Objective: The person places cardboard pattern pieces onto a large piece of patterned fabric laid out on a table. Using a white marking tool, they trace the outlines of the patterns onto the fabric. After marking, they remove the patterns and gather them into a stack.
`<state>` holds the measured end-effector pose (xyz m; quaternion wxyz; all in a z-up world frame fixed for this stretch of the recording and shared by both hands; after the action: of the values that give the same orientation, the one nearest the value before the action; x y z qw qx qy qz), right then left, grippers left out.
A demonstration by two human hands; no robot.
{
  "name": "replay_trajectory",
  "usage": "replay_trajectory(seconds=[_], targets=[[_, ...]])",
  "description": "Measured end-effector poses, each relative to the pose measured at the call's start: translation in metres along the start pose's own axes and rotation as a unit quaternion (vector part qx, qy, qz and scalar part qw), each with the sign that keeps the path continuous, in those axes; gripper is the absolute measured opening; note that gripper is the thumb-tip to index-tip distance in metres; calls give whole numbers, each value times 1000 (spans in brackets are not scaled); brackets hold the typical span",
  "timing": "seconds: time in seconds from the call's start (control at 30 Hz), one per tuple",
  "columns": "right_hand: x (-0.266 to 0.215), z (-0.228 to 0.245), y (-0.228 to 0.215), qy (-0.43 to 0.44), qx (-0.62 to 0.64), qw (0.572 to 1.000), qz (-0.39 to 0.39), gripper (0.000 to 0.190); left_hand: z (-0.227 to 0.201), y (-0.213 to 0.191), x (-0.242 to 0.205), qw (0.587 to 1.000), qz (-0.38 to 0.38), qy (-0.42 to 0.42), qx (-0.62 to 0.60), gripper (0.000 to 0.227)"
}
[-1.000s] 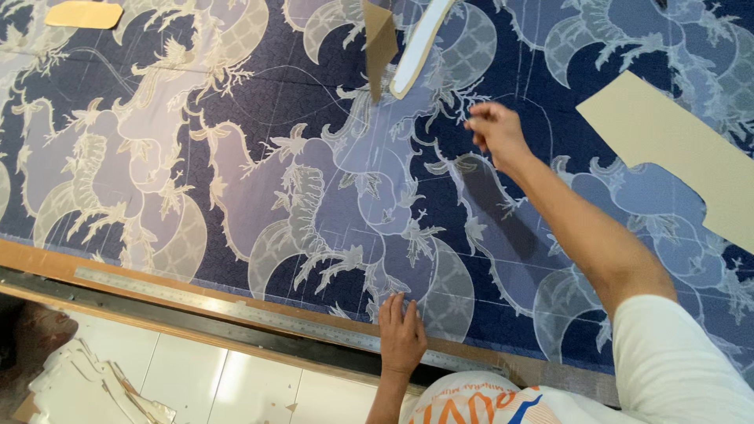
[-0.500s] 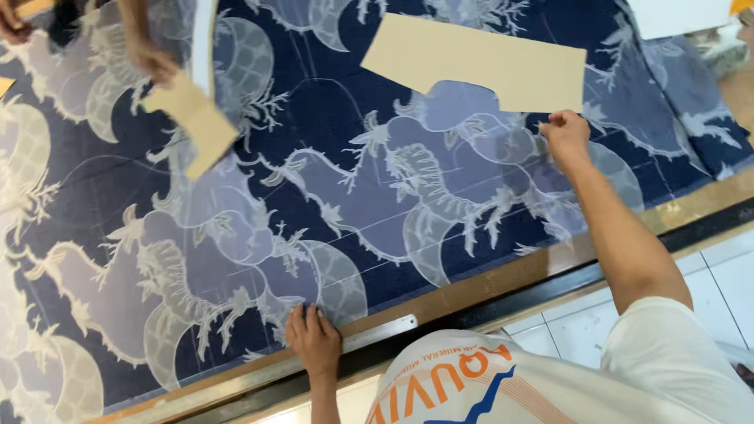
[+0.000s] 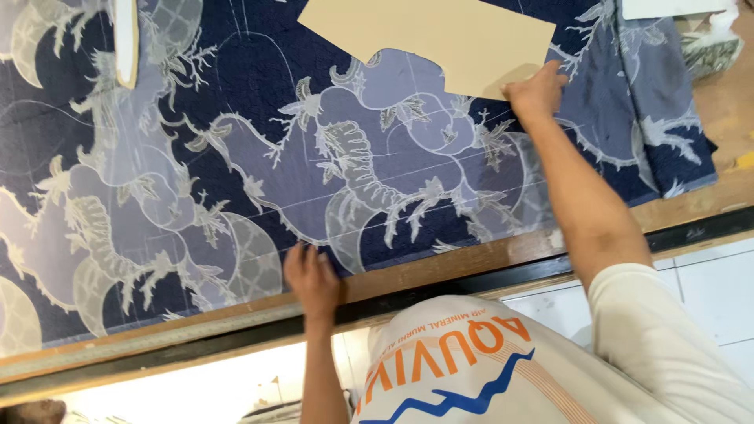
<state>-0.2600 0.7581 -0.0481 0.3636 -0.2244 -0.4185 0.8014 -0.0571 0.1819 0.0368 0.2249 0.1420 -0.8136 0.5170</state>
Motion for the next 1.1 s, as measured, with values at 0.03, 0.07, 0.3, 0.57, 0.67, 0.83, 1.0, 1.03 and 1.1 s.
replay_trajectory(seconds=[0.03,0.07,0.3,0.57,0.67,0.83,1.0,1.03,1.1], targets=[[1,1,4,20,-6,1000,13,89,-25,17,0,999,26,-5,-31,27],[0,-2,8,41,-13,999,27,87,-49,31,-2,997,53,-11,-62,27],[44,-25,28,-30,50,998,-40,57,-133,80,4,989,90,24,-114,27],[93,-20,27,-120,331,922,160,5,-70,97,40,982,63,-94,-153,25],[93,-27,11,27,408,861,301,8,-41,111,65,951,48,-189,-239,29],[87,-28,-9,18,370,865,340,8,-13,161,102,847,75,-362,-383,42],[98,-46,-1,-24,256,904,341,4,-5,196,114,794,106,-451,-393,50],[102,-47,2,-44,242,912,328,3,-4,201,117,794,106,-455,-390,52],[107,-52,8,-74,228,921,306,3,-2,200,130,885,103,-368,-267,55]])
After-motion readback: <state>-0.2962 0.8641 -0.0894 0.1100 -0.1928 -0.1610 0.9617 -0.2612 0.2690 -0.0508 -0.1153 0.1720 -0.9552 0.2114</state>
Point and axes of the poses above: each hand's wrist, its own x-axis towards the middle knuckle, its own y-axis out of the palm, z = x × y, the point moved 9 cm from there along x, towards the middle knuckle, and after that the axes turned 6 degrees about -z, right-handed, at the moved point
